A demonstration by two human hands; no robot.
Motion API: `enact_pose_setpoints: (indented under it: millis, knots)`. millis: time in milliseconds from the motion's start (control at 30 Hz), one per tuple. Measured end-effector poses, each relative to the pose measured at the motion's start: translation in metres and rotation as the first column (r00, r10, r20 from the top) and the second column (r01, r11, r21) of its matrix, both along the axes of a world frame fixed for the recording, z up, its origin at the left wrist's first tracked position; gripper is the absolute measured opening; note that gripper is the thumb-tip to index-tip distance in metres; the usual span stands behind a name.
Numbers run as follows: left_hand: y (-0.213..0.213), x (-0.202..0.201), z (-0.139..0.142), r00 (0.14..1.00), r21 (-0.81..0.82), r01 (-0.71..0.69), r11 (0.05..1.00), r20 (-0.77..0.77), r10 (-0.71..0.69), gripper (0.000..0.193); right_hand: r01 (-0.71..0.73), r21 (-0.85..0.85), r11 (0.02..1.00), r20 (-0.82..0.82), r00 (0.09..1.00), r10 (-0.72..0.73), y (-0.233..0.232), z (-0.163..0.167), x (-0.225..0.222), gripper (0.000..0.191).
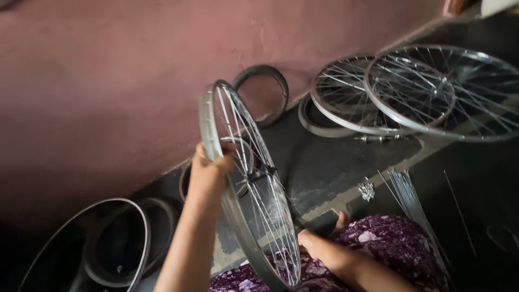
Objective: The person sits on the floor and laces a bicycle wheel by inserting metal spokes through the rim and hub. They repeatedly rotate the wheel to access different holes and continue threading spokes one by one.
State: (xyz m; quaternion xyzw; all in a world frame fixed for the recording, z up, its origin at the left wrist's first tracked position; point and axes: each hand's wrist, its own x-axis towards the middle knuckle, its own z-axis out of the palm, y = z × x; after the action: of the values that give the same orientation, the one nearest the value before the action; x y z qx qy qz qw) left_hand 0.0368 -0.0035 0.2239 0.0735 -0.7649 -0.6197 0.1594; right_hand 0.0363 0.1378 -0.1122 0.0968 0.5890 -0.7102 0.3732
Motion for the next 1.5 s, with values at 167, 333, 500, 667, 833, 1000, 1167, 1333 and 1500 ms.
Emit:
enact_pose_setpoints:
  millis: [167,333,500,667,833,1000,1167,1333,1500]
  knots:
    - [0.004,0.033,-0.017,0.997,0.114,0.071,0.991,-0.021,-0.069,0.035,0.102,0.121,0.987,0.016,0.994,-0.105,0.004,0.002,0.012,0.029]
    - [0.006,0.058,-0.037,0.989,0.103,0.095,0.99,-0.125,-0.082,0.039,0.319,0.138,0.938,-0.419,0.877,-0.237,0.01,0.031,-0.002,0.019]
    - [0.01,0.075,-0.056,0.99,0.191,0.115,0.975,-0.104,-0.096,0.045,0.346,-0.125,0.93,-0.506,0.784,-0.36,-0.001,0.077,-0.07,0.03]
    - [0.009,0.086,-0.068,0.981,0.218,0.154,0.964,-0.153,-0.122,0.046,0.321,0.076,0.944,-0.53,0.815,-0.234,-0.03,0.095,-0.105,0.057]
    - [0.007,0.096,-0.077,0.974,0.135,0.147,0.98,-0.194,-0.12,0.046,0.345,0.114,0.931,-0.511,0.825,-0.243,-0.037,0.099,-0.108,0.048]
    - [0.011,0.101,-0.082,0.982,0.243,0.158,0.957,-0.139,-0.127,0.052,0.258,0.11,0.96,-0.48,0.859,-0.177,-0.038,0.108,-0.106,0.04]
    - [0.011,0.109,-0.082,0.966,0.206,0.189,0.96,-0.217,-0.144,0.044,0.223,-0.016,0.975,-0.496,0.845,-0.201,-0.042,0.111,-0.104,0.033]
    - [0.008,0.117,-0.078,0.97,0.152,0.157,0.976,-0.21,-0.123,0.051,0.226,0.001,0.974,-0.488,0.85,-0.197,-0.045,0.105,-0.103,0.032]
    - [0.011,0.117,-0.074,0.973,0.189,0.16,0.969,-0.195,-0.123,0.053,0.236,-0.001,0.972,-0.505,0.839,-0.204,-0.045,0.102,-0.101,0.032]
